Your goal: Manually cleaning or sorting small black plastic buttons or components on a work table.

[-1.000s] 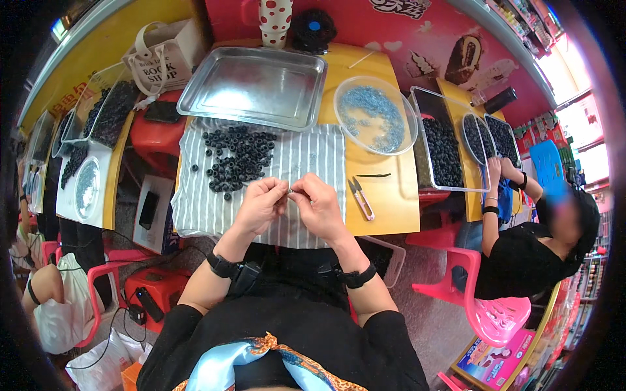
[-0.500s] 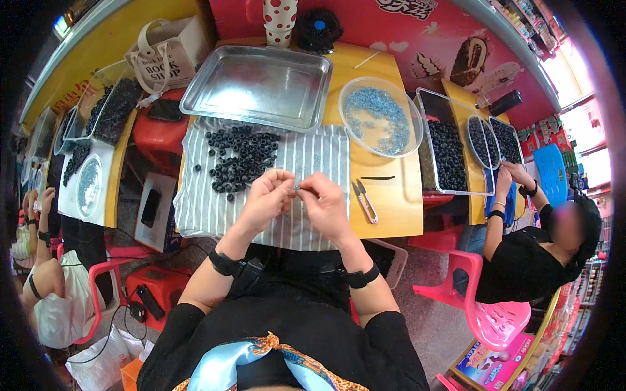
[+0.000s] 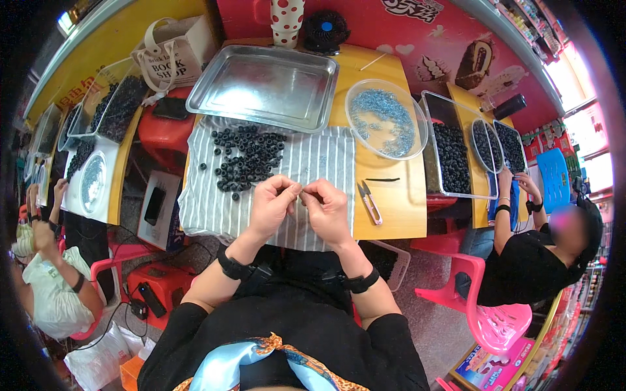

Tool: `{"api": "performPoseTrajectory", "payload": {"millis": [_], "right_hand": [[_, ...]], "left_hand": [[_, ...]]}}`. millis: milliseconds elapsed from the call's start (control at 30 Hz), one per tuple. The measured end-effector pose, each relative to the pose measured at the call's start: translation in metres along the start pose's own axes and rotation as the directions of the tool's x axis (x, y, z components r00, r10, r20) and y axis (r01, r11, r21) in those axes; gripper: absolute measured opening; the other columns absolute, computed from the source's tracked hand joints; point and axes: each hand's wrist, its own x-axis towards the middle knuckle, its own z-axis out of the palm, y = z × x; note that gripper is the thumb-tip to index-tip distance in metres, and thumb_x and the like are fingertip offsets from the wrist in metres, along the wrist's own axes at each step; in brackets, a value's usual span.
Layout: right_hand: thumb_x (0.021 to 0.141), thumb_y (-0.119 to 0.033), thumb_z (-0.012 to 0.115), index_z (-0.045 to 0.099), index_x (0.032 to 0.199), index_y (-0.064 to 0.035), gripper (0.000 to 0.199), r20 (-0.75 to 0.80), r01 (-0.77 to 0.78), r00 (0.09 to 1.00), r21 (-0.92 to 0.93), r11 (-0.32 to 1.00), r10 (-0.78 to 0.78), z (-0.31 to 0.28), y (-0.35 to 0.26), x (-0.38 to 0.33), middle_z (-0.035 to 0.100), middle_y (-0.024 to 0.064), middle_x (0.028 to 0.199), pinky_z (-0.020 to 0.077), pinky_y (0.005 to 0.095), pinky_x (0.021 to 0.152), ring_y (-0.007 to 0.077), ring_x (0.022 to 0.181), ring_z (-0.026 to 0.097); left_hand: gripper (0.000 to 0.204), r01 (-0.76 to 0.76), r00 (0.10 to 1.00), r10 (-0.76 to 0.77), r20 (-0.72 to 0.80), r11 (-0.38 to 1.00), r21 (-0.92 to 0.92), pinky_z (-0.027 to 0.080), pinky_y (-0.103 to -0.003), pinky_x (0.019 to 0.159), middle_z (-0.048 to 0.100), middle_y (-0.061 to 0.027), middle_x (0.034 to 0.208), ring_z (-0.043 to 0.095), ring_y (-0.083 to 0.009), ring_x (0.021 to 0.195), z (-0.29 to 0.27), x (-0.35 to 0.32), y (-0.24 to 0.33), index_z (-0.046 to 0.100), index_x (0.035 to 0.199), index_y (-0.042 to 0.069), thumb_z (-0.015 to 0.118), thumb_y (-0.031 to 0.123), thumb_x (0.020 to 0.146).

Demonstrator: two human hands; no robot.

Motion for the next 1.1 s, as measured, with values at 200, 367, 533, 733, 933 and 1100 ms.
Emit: {"api": "performPoseTrajectory", "payload": {"millis": [200, 367, 533, 733, 933, 1100], "right_hand": [[0.08, 0.006, 0.062, 0.059, 0.081, 0.0016, 0.006, 0.058, 0.419, 0.892, -0.485, 0.768, -0.449, 0.005, -0.005, 0.004, 0.055, 0.014, 0.072, 0.0458, 0.0323, 0.055, 0.0265, 0.063, 0.058], [0.084, 0.003, 0.064, 0.062, 0.087, 0.0032, 0.004, 0.017, -0.003, 1.0, -0.048, 0.999, 0.003, -0.003, 0.008, 0.002, 0.063, 0.0052, 0.077, 0.0495, 0.0252, 0.06, 0.0118, 0.069, 0.062], [0.086, 0.0, 0.064, 0.065, 0.091, 0.0017, 0.006, 0.047, -0.223, 0.975, 0.229, 0.947, 0.218, -0.008, 0.007, 0.007, 0.066, 0.0036, 0.079, 0.0501, 0.0208, 0.063, 0.0086, 0.07, 0.063], [0.086, 0.0, 0.064, 0.065, 0.092, 0.0014, 0.006, 0.094, -0.314, 0.949, 0.367, 0.875, 0.301, -0.005, 0.007, 0.006, 0.066, 0.0036, 0.079, 0.0489, 0.0205, 0.061, 0.0086, 0.07, 0.063], [0.084, 0.001, 0.063, 0.065, 0.089, 0.0006, 0.005, 0.124, -0.308, 0.95, 0.507, 0.805, 0.285, -0.004, 0.005, 0.007, 0.066, 0.0034, 0.078, 0.0476, 0.0197, 0.061, 0.0078, 0.069, 0.062], [0.082, 0.003, 0.063, 0.062, 0.084, 0.0004, 0.004, 0.079, -0.182, 0.983, 0.449, 0.875, 0.164, -0.001, 0.012, 0.005, 0.064, 0.0031, 0.08, 0.0471, 0.0215, 0.059, 0.0084, 0.068, 0.06]], "left_hand": [[0.02, 0.069, 0.994, -0.064, -0.084, 0.996, 0.061, 0.035, -0.019, 0.045, 0.054, 0.0035, 0.063, 0.046, -0.0027, 0.05, 0.002, 0.0, -0.003, 0.06, 0.077, 0.005, 0.064, 0.017, 0.092], [0.018, 0.178, 0.983, -0.184, -0.024, 0.972, -0.151, 0.033, -0.018, 0.044, 0.055, 0.0041, 0.064, 0.046, -0.0022, 0.05, -0.006, 0.002, -0.006, 0.06, 0.079, 0.006, 0.064, 0.017, 0.092], [0.013, 0.08, 0.995, -0.088, -0.047, 0.986, -0.143, 0.033, -0.016, 0.045, 0.057, 0.0043, 0.067, 0.048, -0.0014, 0.052, -0.002, 0.0, -0.004, 0.062, 0.083, 0.005, 0.065, 0.014, 0.091], [0.009, 0.019, 1.0, -0.022, -0.017, 0.99, -0.137, 0.034, -0.016, 0.047, 0.058, 0.0039, 0.069, 0.049, -0.0019, 0.053, -0.005, -0.001, -0.004, 0.064, 0.086, 0.004, 0.065, 0.012, 0.091], [0.012, 0.053, 0.999, -0.052, 0.013, 0.988, -0.148, 0.035, -0.017, 0.047, 0.058, 0.0032, 0.068, 0.049, -0.0027, 0.053, -0.008, -0.001, -0.003, 0.063, 0.085, 0.004, 0.063, 0.014, 0.092], [0.019, 0.074, 0.997, -0.07, 0.038, 0.992, -0.102, 0.034, -0.018, 0.045, 0.056, 0.0032, 0.065, 0.047, -0.0032, 0.05, -0.01, -0.001, -0.004, 0.061, 0.081, 0.005, 0.061, 0.019, 0.094]]}}
